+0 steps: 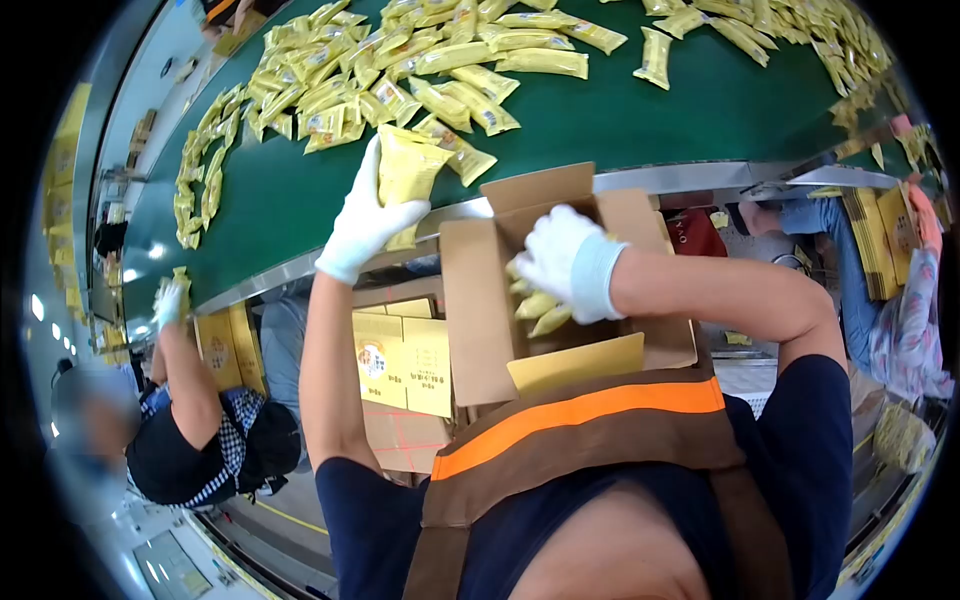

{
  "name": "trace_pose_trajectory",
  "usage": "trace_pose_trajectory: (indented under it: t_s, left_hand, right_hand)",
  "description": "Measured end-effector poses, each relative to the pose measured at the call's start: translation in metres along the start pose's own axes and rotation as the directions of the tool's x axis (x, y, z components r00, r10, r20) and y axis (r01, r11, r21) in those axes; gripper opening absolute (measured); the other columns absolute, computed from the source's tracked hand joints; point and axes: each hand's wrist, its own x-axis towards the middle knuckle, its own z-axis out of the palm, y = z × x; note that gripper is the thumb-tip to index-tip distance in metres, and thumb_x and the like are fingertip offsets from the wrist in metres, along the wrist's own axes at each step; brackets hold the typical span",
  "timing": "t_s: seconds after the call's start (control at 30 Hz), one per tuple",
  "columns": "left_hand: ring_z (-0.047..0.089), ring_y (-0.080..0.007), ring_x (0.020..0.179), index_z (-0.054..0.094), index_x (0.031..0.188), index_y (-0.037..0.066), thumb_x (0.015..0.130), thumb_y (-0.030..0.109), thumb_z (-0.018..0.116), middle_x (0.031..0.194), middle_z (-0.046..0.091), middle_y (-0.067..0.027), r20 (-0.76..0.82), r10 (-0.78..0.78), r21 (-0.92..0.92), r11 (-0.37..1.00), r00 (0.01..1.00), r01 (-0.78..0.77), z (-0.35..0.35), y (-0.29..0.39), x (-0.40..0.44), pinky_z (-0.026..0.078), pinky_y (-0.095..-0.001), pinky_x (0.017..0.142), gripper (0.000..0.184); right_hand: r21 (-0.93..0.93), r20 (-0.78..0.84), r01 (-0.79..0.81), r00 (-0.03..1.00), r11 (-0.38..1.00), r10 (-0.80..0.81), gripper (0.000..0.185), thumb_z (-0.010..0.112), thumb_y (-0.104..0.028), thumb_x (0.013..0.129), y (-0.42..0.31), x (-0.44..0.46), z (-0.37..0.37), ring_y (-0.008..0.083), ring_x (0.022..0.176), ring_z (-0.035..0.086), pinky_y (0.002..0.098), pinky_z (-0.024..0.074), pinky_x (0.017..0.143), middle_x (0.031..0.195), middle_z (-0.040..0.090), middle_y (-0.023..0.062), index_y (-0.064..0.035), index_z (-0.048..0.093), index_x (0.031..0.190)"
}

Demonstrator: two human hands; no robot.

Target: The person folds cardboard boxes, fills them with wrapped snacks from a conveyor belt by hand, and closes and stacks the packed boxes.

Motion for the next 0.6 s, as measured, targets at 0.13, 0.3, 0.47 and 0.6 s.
trace_pose_trajectory:
  t_s: [0.13,0.3,0.47,0.6]
  left_hand:
    - [0.046,-0.0244,0.132,0.02,0.154,-0.001,0.063,0.022,0.083,0.144,0.045,-0.0171,0.356,0.328,-0.44,0.885,0.875,-0.153,0.036,0.059,-0.014,0.034,-0.0334,0.11,0.114]
    - [0.055,-0.0334,0.103,0.04,0.146,0.012,0.058,0.043,0.076,0.108,0.057,-0.0157,0.505,0.129,0.771,0.378,0.853,-0.513,0.112,0.071,-0.004,0.041,-0.041,0.091,0.1]
    - [0.053,-0.0294,0.098,0.042,0.144,0.014,0.054,0.04,0.077,0.106,0.056,-0.014,0.492,0.215,0.807,0.252,0.844,-0.535,0.177,0.062,0.003,0.036,-0.0408,0.084,0.1]
    - [0.053,-0.0328,0.108,0.033,0.149,0.013,0.065,0.049,0.077,0.115,0.056,-0.017,0.53,0.198,0.714,0.421,0.825,-0.56,0.192,0.023,-0.005,0.04,-0.0462,0.09,0.102]
  right_hand:
    - [0.106,-0.086,0.065,0.995,0.992,-0.056,0.059,0.071,-0.041,0.076,-0.003,-0.013,0.027,0.0276,0.102,0.063,0.0404,0.0478,0.082,0.11,0.065,0.0131,-0.0094,0.058,0.124]
    - [0.244,-0.155,0.129,0.984,0.961,-0.092,0.039,0.052,-0.033,0.092,-0.037,-0.013,0.072,0.031,0.102,0.064,0.0442,0.0522,0.075,0.103,0.066,0.0139,-0.0091,0.059,0.122]
    - [0.225,-0.112,0.043,0.994,0.973,-0.018,0.044,0.054,-0.027,0.09,-0.054,-0.001,0.078,0.0327,0.107,0.062,0.0446,0.0522,0.078,0.116,0.062,0.0182,-0.0116,0.054,0.131]
    - [0.287,-0.075,0.179,0.984,0.941,-0.164,0.04,0.05,-0.026,0.094,-0.041,-0.02,0.082,0.034,0.114,0.06,0.0457,0.0517,0.086,0.125,0.06,0.0167,-0.0135,0.057,0.131]
